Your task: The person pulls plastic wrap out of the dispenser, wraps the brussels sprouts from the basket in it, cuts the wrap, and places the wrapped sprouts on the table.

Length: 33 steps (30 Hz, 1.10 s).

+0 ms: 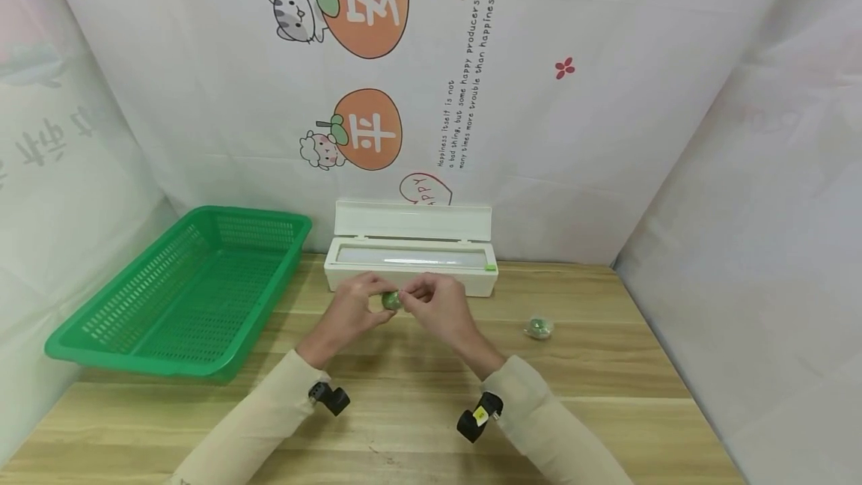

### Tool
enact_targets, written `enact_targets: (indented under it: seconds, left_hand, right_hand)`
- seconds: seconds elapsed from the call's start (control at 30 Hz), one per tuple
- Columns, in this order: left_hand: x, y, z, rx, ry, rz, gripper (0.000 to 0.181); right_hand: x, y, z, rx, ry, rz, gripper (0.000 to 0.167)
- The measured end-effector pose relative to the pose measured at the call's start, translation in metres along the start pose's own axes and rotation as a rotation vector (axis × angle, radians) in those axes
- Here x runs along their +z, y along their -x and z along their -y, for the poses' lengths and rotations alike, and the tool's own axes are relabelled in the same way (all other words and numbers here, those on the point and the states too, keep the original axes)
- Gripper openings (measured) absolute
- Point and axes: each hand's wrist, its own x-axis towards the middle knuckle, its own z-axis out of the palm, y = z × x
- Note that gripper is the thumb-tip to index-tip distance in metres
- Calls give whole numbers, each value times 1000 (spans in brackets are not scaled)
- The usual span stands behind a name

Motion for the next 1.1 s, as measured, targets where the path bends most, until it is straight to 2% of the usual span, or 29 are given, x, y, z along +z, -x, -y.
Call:
enact_targets:
  seconds: [0.33,0.53,0.73,0.83,0.93,1.03,1.1]
  left_hand:
    - [6,0,-9,16,-51,-22,28]
    - [8,1,-10,7,-36,-18,28]
    - [12,3,-3,2,6,-14,27]
    - [12,5,0,-26,40,-15,27]
    - [12,7,2,-57,80,-17,27]
    - [11,8,0,-68,107,-13,27]
    - [10,7,-2,-50,102,-14,26]
  right_hand:
    - [10,4,0,-99,77,5,4]
    - [10,7,4,-185,145,81,14]
    - [5,6,1,-278,218,154,21]
    - [-1,5,-2,-270,200,115,22]
    - [-6,4,-6,-204,176,65,24]
    - [-7,5,-12,-125,144,75,30]
    - [-5,7,-17,-92,122,92,31]
